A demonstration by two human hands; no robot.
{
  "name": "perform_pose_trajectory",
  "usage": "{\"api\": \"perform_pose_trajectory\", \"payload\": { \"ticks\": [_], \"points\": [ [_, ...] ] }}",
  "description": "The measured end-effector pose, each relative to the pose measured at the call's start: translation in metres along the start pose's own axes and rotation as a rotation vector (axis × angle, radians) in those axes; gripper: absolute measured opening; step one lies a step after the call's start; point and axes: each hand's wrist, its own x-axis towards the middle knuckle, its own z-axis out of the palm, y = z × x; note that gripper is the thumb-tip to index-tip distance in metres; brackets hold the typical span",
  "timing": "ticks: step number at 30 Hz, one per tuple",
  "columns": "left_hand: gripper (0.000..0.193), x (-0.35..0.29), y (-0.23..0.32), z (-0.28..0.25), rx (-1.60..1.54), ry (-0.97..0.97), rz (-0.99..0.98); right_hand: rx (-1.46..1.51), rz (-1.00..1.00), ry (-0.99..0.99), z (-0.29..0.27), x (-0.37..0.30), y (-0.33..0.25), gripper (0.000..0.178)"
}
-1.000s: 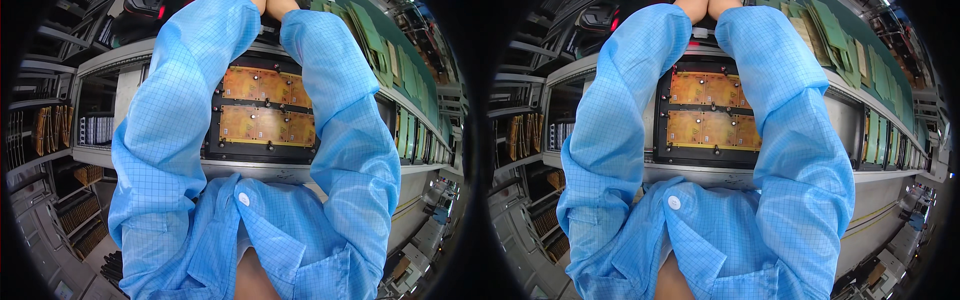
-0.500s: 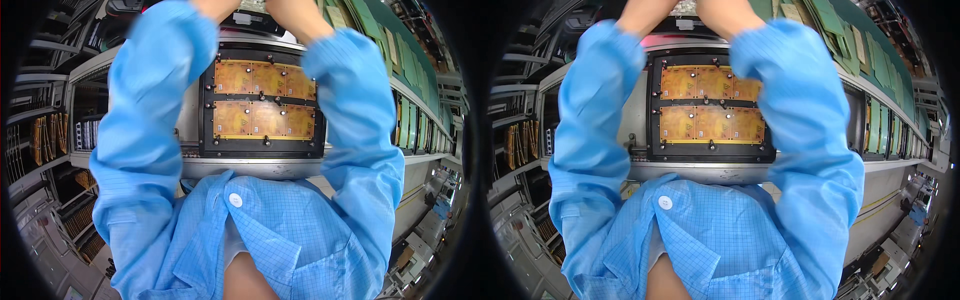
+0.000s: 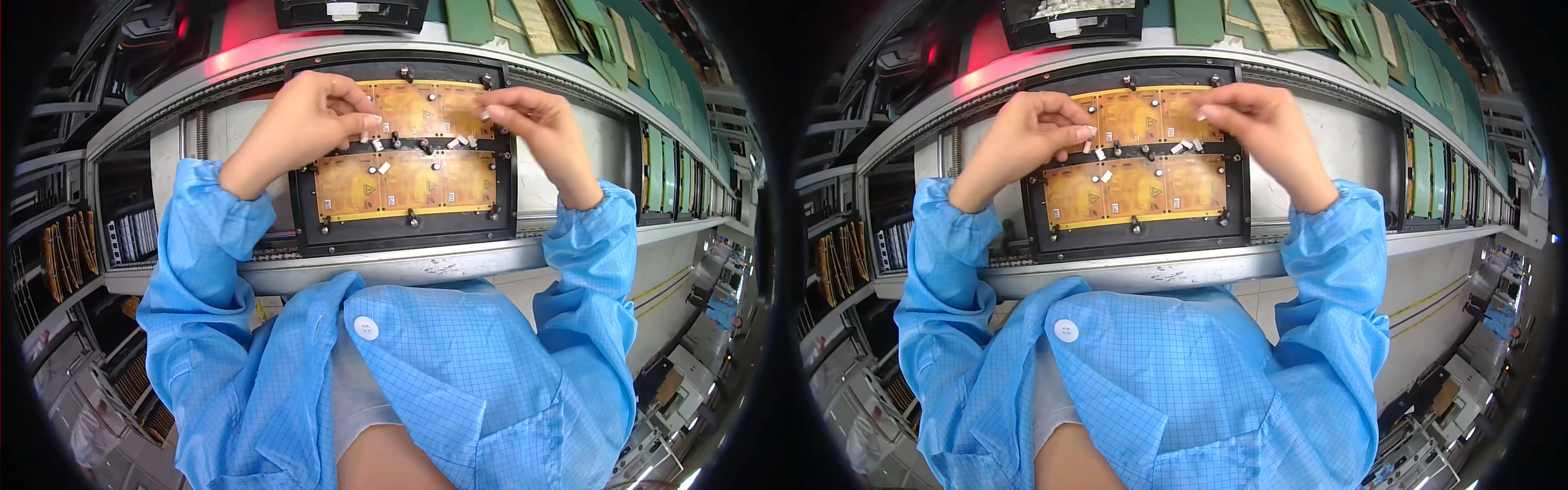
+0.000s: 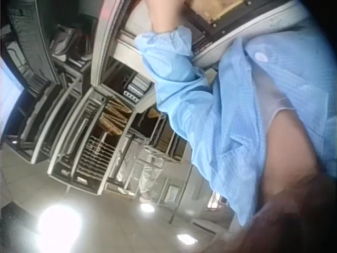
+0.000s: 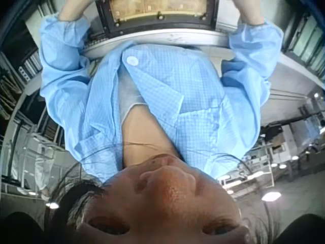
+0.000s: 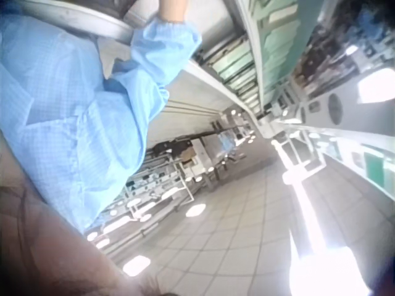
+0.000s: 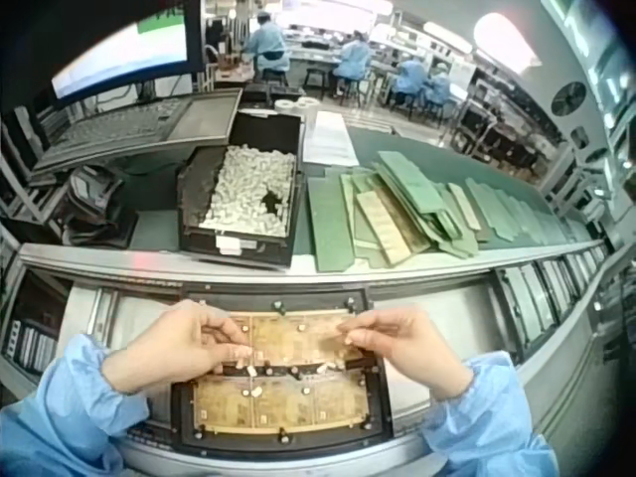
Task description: Placing circuit boards into a mounting tray and organizing workstation components.
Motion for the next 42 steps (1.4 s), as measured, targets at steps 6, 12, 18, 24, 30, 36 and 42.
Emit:
{"api": "perform_pose_trajectory", "payload": {
  "ticks": [6, 12, 18, 24, 30, 36, 42],
  "points": [
    [0.013, -0.006, -0.003, -0.024, -0.202, 0.037, 0.043, 0.583, 0.183, 0.067, -0.043, -0.016, 0.064, 0.026],
    [0.027, -0.002, 0.005, -0.017, -0.143, 0.106, 0.025, 0.695, 0.158, -0.004, -0.04, -0.012, 0.072, 0.026],
    [0.027, 0.008, 0.016, 0.006, -0.098, 0.145, -0.002, 0.371, 0.108, -0.194, -0.052, 0.003, 0.061, 0.018],
    [0.02, 0.005, 0.004, 0.004, -0.136, 0.182, -0.009, -0.029, -0.043, -0.131, -0.042, 0.028, 0.02, 0.016],
    [0.02, 0.004, -0.003, 0.011, -0.165, 0.182, 0.04, -0.355, -0.245, -0.077, -0.024, 0.046, 0.015, 0.017],
    [0.021, 0.004, -0.005, 0.012, -0.132, 0.207, 0.079, -0.609, -0.32, -0.109, -0.014, 0.054, 0.011, 0.011],
    [0.02, 0.005, -0.01, 0.018, -0.001, 0.293, 0.165, -0.767, -0.553, -0.08, -0.011, 0.057, 0.012, 0.013]
  ]
}}
